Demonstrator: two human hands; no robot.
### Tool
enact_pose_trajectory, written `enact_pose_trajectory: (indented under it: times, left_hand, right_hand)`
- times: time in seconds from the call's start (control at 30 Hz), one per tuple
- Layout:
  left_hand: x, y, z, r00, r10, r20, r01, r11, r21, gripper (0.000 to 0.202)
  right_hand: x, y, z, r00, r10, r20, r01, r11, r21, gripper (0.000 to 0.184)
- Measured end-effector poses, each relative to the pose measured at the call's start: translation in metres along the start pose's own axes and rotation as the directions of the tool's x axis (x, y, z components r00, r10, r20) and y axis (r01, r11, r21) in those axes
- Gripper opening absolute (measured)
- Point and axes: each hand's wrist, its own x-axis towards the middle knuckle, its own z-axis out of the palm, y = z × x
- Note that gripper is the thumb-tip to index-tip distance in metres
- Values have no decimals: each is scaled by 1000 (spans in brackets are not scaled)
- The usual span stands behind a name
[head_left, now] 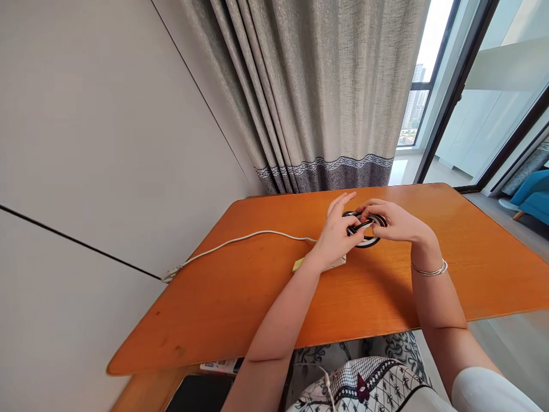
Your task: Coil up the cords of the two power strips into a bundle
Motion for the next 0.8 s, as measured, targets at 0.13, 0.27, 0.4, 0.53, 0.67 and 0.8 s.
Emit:
enact_pose_trajectory:
  times: [0.13,0.27,0.4,0.53,0.67,0.8]
  left_hand:
    - [-1,0,9,1000,-2,15,2,1000,-13,12]
    - [1,-6,13,1000,-21,-8,21,997,-72,12]
    - [4,-17,-9,980,-121,-158,88,976,-198,15]
    - [4,-24,-37,978,-115,-174,62,957,-285,22]
    - [4,-27,-49,996,-85,11,76,812,-578,37]
    - [-1,-26,-49,979,-2,205,172,550,-817,58]
  right_hand:
    - [-2,0,2,995,82,51,-75,990,-119,12]
    - [4,3,15,991,92,-96,-121,919,-375,9]
    - [15,7,25,962,-121,-245,-22,861,-508,12]
    - [19,4,25,910,-328,-255,159,842,-515,22]
    - [15,-6,25,822,-508,-256,344,802,-488,19]
    - [14,-10,31,593,-749,-295,503,631,-591,16]
